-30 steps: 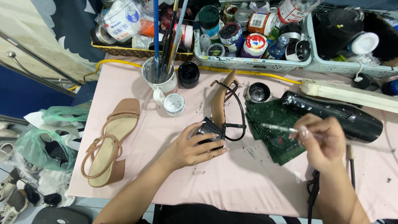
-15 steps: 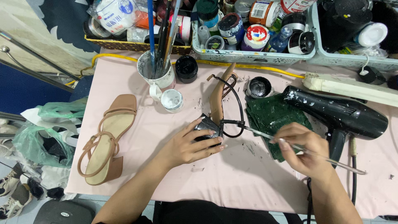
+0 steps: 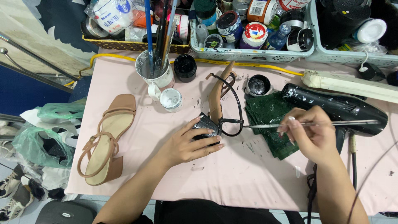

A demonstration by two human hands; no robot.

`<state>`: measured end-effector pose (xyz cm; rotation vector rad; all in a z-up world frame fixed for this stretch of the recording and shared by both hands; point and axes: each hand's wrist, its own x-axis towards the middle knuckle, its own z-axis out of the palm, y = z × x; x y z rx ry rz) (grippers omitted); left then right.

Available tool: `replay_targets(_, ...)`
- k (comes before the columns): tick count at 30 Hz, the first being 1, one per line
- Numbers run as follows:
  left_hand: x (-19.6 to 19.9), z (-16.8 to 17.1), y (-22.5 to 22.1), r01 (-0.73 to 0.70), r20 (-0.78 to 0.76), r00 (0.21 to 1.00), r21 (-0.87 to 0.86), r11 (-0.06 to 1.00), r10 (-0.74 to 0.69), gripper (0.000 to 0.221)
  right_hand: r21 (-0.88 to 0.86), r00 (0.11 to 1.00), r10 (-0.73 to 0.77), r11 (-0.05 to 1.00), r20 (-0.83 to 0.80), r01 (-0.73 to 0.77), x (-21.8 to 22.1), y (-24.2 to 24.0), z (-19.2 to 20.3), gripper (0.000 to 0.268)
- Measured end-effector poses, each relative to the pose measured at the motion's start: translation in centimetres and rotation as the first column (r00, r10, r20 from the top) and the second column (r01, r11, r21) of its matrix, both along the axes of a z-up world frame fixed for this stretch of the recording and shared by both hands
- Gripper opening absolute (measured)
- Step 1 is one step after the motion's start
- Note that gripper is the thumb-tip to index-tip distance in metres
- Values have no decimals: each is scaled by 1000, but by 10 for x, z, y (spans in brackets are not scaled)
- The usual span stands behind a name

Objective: The person paints the edges of a black sandal strap with a brush, uses a hairdryer to dry the paint, and then applies paint to the heel and sole edges of the sandal.

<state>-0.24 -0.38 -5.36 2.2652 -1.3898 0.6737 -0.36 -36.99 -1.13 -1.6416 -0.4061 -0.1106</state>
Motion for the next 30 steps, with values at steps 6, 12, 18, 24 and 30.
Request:
replay_targets(6, 0, 1, 1, -6, -15, 1000, 6, 1000, 6, 36, -352, 986, 46, 936, 159, 13, 19, 15, 21, 12)
replay_targets(12, 0, 0, 0, -15, -25, 1000, -20, 1000, 15, 35, -243, 975, 123, 967, 187, -75, 21, 14, 28, 13)
replay_targets(18, 1, 0, 1, 2, -44, 999, -27, 1000, -3, 34, -243, 960, -20, 966, 280, 91, 20, 11, 15, 14)
replay_targets(24, 3, 5, 2, -35, -86, 996, -22, 999, 33, 44, 56, 970, -167, 986, 178, 159, 11, -5, 1, 15)
replay_targets(30, -6, 15, 1, -306, -90, 951, -154, 939, 295, 60, 133, 943, -317, 944, 102, 303, -1, -20, -16, 16)
